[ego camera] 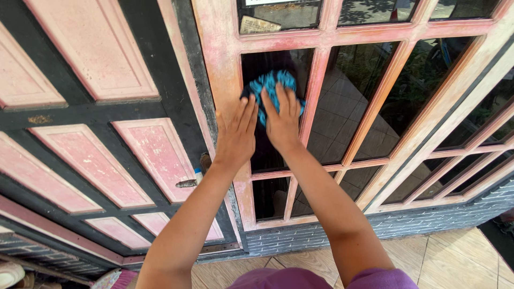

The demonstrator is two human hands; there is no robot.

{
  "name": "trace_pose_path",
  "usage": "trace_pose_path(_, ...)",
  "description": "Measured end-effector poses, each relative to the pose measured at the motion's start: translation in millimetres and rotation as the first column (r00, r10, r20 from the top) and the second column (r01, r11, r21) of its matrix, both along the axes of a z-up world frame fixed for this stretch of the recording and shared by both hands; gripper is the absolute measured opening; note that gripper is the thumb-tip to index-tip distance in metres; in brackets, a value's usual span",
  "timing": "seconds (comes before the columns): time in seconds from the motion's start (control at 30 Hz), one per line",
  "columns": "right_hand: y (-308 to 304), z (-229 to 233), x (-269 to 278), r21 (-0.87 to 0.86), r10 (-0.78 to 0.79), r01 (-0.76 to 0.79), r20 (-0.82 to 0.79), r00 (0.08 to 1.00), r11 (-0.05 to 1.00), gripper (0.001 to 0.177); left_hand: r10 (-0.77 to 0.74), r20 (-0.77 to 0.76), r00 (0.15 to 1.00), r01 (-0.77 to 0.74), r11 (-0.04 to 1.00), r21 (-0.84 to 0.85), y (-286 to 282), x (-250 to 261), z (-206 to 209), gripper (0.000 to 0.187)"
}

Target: The person cleans window panes by spraying them with liquid from a spray bottle and wiping the glass with a cloth.

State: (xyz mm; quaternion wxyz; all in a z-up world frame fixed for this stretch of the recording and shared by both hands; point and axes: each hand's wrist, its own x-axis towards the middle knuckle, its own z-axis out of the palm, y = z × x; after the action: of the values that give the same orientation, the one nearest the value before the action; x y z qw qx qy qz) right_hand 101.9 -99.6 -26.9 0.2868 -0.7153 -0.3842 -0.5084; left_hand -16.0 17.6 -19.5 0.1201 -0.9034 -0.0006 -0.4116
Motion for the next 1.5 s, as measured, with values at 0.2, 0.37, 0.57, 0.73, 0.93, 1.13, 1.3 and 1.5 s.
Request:
trace_pose_path(0.2, -7, -128, -1, -0.07, 0.037, -0.042, -0.07, 0.997, 0.997, 0.06, -0.008, -0.28, 0.96, 0.014, 1.0, 0.019, 3, -11, -83, 0.063)
trace_pose_path(0.37, -23, -240, -14, -0.154, 0.071, -0.103, -0.203, 0.977, 0.983, 0.064, 0.019, -0.5, 0.866, 0.034, 0.995, 0.097, 4, -16, -157, 0.065)
trace_pose_path(0.57, -23, -295, 0, -0.23, 0.042, -0.122, -0.327, 0.944, 0.966, 0.065, 0.039, -0.542, 0.84, -0.002, 0.998, 0.067, -5, -6, -199, 0.062)
trace_pose_path(0.73, -12, -267, 20, -0.176, 0.047, -0.112, -0.335, 0.941, 0.978, 0.075, 0.012, -0.49, 0.872, -0.017, 1.0, -0.005, -10, 11, -177, 0.063)
trace_pose_path(0.93, 1, -124, 30, -0.011, 0.113, -0.123, -0.305, 0.946, 0.992, 0.079, -0.074, -0.162, 0.984, 0.048, 0.986, -0.162, -15, 34, -70, 0.061)
trace_pose_path(1.13, 3, 12, 23, 0.072, 0.136, -0.123, -0.2, 0.97, 0.99, 0.076, -0.045, 0.081, 0.996, 0.049, 0.997, -0.053, -10, 46, 38, 0.062)
trace_pose_path(1.3, 6, 33, 13, 0.113, 0.144, -0.124, -0.195, 0.97, 0.986, 0.079, -0.033, 0.1, 0.994, 0.031, 0.999, 0.016, -10, 47, 51, 0.059)
trace_pose_path(1.5, 8, 13, 10, 0.035, 0.133, -0.129, -0.17, 0.976, 0.991, 0.076, 0.013, 0.014, 1.0, -0.014, 0.997, 0.079, 1, 33, 25, 0.054)
